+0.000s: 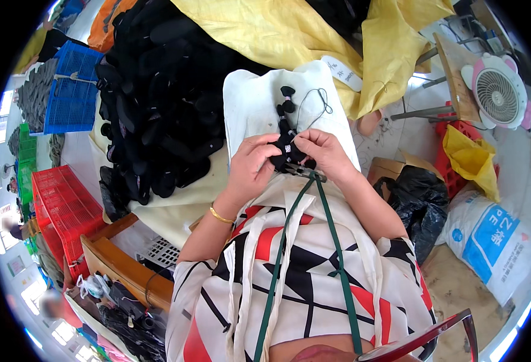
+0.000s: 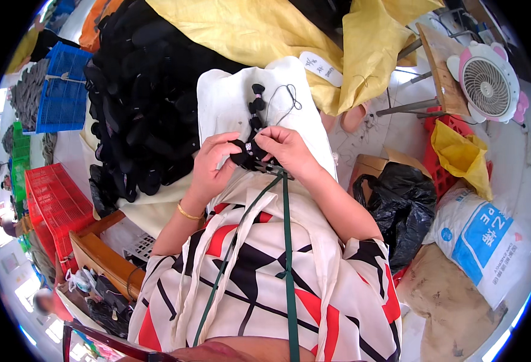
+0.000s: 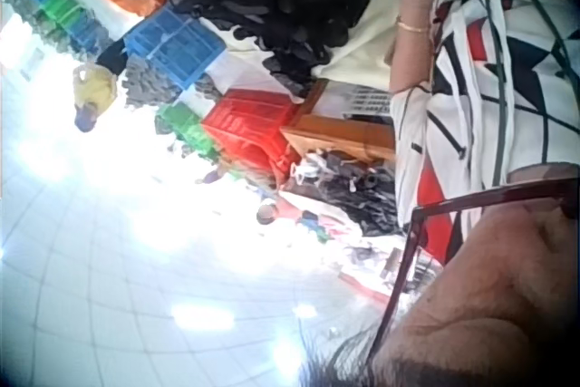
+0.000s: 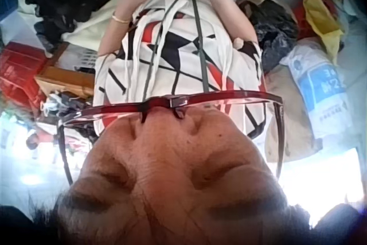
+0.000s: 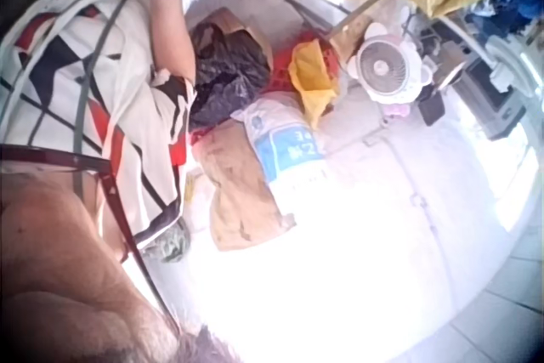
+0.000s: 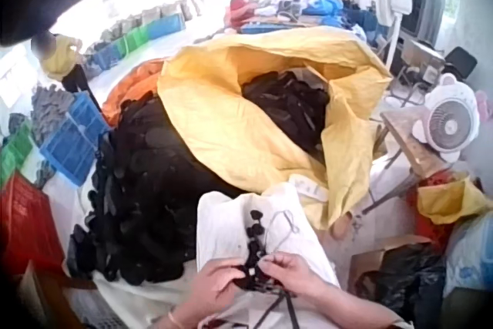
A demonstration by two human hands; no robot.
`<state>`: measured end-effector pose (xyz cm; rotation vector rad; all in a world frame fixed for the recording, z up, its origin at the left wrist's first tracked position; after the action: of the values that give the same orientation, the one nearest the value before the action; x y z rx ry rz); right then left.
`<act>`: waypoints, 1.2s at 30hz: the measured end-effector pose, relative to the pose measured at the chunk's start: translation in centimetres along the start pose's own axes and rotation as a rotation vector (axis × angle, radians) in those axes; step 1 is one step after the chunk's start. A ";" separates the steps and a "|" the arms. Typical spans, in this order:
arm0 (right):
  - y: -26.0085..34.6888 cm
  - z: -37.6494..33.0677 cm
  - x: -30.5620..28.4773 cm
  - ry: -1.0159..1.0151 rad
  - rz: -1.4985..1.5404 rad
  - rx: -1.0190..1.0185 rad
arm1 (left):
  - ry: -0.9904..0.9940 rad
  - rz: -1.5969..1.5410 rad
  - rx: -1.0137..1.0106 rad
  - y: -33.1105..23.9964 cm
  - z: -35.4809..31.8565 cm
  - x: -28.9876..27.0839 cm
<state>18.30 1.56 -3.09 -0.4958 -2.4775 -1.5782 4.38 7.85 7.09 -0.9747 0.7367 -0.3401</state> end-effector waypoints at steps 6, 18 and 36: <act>4.8 -2.3 1.7 -0.113 -0.628 -0.389 | 0.113 -0.617 -0.491 4.7 -2.2 1.8; 4.7 -3.4 0.4 0.019 -0.447 -0.228 | 0.172 -0.067 -0.171 0.5 -1.3 0.5; 6.7 -5.5 4.0 0.309 -0.809 -0.382 | 0.123 0.126 0.180 -3.4 -1.3 0.2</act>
<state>16.77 -0.03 6.18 0.7709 -2.2357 -2.1894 3.79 5.14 9.45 -0.7390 0.8602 -0.3521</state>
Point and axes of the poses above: each hand's wrist, its own z-axis towards the middle knuckle, its own x-axis out of the palm, y = z × x, the point moved 10 cm from there along z, towards the middle knuckle, and after that the axes turned 6 degrees about -z, right-handed, at the moved point
